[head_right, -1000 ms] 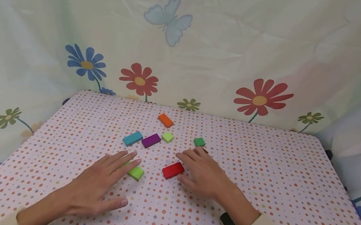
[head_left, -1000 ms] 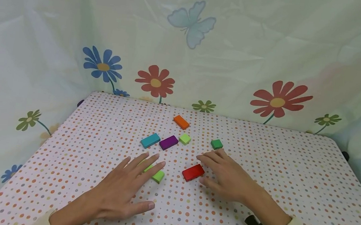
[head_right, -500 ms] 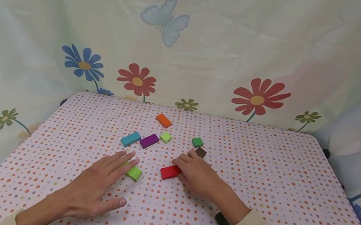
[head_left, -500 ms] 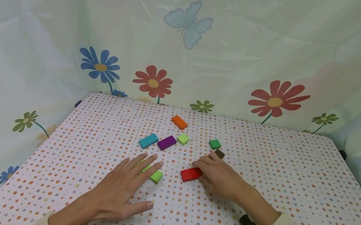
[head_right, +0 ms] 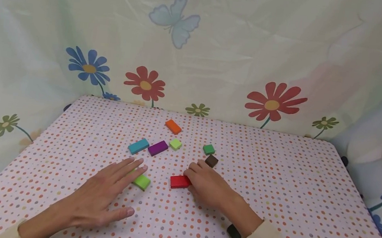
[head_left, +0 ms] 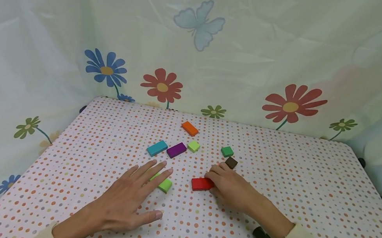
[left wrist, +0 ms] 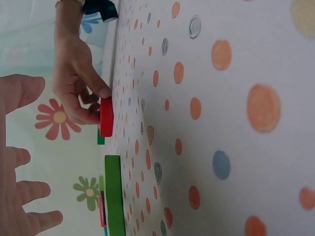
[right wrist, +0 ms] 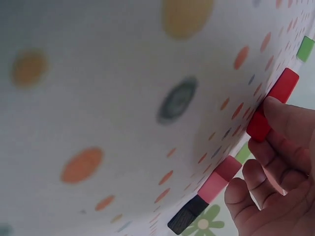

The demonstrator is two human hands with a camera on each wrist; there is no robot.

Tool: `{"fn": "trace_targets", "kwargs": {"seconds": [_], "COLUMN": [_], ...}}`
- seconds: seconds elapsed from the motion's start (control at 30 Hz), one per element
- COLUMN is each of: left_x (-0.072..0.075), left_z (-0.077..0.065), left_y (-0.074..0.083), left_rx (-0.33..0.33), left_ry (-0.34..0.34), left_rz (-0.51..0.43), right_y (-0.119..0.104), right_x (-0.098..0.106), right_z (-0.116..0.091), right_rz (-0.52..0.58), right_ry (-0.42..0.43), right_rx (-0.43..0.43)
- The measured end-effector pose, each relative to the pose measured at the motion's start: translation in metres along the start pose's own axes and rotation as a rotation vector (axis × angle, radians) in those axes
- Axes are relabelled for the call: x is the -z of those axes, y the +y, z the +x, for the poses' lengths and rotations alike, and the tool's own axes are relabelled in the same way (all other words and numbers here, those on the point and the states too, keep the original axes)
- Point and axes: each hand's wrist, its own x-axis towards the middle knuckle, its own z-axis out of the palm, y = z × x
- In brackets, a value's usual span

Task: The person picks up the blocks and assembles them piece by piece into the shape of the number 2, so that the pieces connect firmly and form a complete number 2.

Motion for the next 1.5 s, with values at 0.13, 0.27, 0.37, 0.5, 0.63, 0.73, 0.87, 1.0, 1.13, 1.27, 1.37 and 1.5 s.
{"fn": "trace_targets", "kwargs": {"seconds": [0.13, 0.27, 0.37, 0.5, 0.63, 0.73, 0.87, 1.0, 1.13, 1.27, 1.37, 1.5], "left_x": [0.000, 0.000, 0.001, 0.000, -0.002, -0.003, -0.003, -0.001, 0.001, 0.001, 0.001, 0.002], "left_z": [0.001, 0.002, 0.001, 0.000, 0.000, 0.001, 0.002, 0.003, 0.004, 0.004, 0.003, 0.001], "left_y": [0.001, 0.001, 0.001, 0.002, 0.003, 0.002, 0.001, 0.001, 0.001, 0.001, 0.001, 0.002], "left_rx": [-0.011, -0.013, 0.000, 0.012, 0.003, -0.008, -0.020, -0.033, -0.042, -0.032, -0.015, -0.003], "left_ry": [-0.006, -0.004, -0.012, -0.031, -0.027, -0.017, -0.009, 0.012, 0.027, 0.022, 0.009, 0.002], "left_rz": [-0.004, 0.009, -0.005, -0.041, -0.046, -0.036, -0.023, -0.011, -0.010, -0.017, -0.025, -0.030], "right_y": [-0.002, -0.005, -0.006, -0.007, -0.007, -0.007, -0.010, -0.015, -0.018, -0.019, -0.020, -0.022], "right_x": [0.001, 0.003, 0.004, 0.007, 0.010, 0.011, 0.011, 0.010, 0.008, 0.007, 0.006, 0.005], "right_z": [-0.002, -0.006, -0.009, -0.017, -0.026, -0.033, -0.040, -0.046, -0.053, -0.058, -0.062, -0.066], "right_rz": [0.042, 0.084, 0.107, 0.121, 0.140, 0.171, 0.188, 0.181, 0.173, 0.180, 0.188, 0.184], "right_ry": [-0.039, -0.062, -0.064, -0.068, -0.070, -0.073, -0.091, -0.098, -0.092, -0.097, -0.096, -0.101], "right_rx": [-0.072, -0.121, -0.123, -0.115, -0.113, -0.105, -0.100, -0.091, -0.082, -0.076, -0.063, -0.052]}}
